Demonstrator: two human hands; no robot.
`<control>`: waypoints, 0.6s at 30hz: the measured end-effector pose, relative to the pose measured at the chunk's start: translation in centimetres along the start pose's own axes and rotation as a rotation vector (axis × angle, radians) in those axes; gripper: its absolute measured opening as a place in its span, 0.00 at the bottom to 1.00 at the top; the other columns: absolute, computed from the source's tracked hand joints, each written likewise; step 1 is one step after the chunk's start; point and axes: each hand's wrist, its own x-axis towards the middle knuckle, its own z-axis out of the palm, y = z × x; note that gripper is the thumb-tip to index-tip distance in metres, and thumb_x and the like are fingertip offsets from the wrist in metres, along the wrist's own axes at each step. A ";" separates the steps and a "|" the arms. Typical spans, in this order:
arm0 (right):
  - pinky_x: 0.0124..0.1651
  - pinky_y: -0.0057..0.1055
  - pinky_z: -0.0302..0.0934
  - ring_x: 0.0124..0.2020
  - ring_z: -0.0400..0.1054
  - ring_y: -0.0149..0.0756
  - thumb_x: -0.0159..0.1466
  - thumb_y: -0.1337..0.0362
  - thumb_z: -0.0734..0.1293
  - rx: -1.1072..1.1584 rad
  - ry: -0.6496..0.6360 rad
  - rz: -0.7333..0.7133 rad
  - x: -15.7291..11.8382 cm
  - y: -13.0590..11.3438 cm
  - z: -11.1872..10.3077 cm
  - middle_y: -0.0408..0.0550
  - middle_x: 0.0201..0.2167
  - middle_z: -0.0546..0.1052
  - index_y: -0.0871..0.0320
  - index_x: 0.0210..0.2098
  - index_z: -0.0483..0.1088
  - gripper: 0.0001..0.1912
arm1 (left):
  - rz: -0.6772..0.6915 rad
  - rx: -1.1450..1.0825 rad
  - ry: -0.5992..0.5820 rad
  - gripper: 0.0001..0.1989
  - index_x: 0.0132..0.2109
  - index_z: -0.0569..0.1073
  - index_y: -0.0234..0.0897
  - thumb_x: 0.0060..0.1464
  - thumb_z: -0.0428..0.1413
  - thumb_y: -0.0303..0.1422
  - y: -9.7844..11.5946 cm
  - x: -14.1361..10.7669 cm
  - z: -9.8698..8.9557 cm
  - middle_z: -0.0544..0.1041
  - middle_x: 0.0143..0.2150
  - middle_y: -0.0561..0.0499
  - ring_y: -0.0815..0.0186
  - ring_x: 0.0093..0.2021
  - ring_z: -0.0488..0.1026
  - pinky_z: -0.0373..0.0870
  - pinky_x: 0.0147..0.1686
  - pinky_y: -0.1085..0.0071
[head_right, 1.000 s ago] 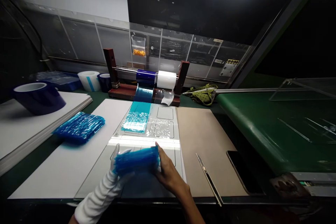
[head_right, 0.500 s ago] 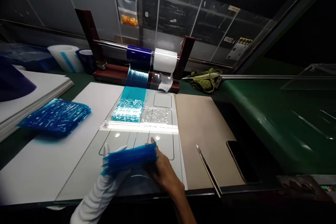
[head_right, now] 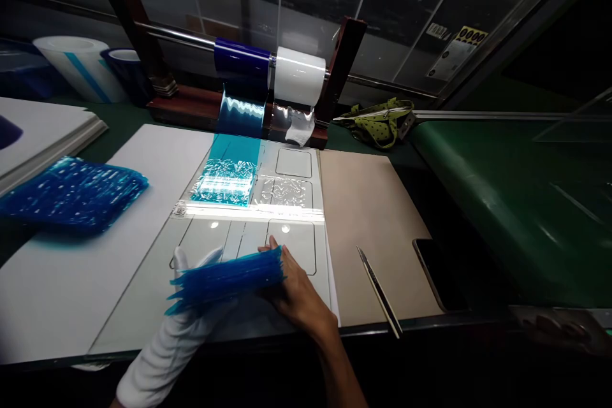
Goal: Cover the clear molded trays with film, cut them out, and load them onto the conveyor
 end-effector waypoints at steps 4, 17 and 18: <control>0.68 0.49 0.45 0.66 0.54 0.42 0.64 0.60 0.66 -0.008 -0.009 -0.003 0.0 0.1 -0.1 0.48 0.64 0.62 0.48 0.66 0.52 0.33 | -0.087 -0.002 -0.189 0.21 0.61 0.66 0.44 0.65 0.40 0.35 1.1 -0.3 -1.1 0.76 0.52 0.47 0.53 0.63 0.62 0.51 0.65 0.43; 0.68 0.48 0.47 0.65 0.56 0.42 0.64 0.60 0.66 -0.014 0.003 -0.015 -0.2 0.5 0.1 0.49 0.63 0.64 0.49 0.67 0.48 0.35 | -0.090 0.014 -0.239 0.24 0.60 0.67 0.48 0.65 0.35 0.28 2.1 0.0 -1.3 0.76 0.52 0.48 0.54 0.62 0.63 0.51 0.63 0.41; 0.67 0.49 0.47 0.65 0.56 0.42 0.64 0.60 0.66 -0.020 0.003 -0.018 -0.2 0.4 0.0 0.49 0.63 0.64 0.49 0.67 0.48 0.36 | -0.098 0.018 -0.237 0.24 0.59 0.67 0.48 0.65 0.35 0.28 2.1 0.0 -1.3 0.76 0.52 0.49 0.54 0.63 0.62 0.50 0.63 0.40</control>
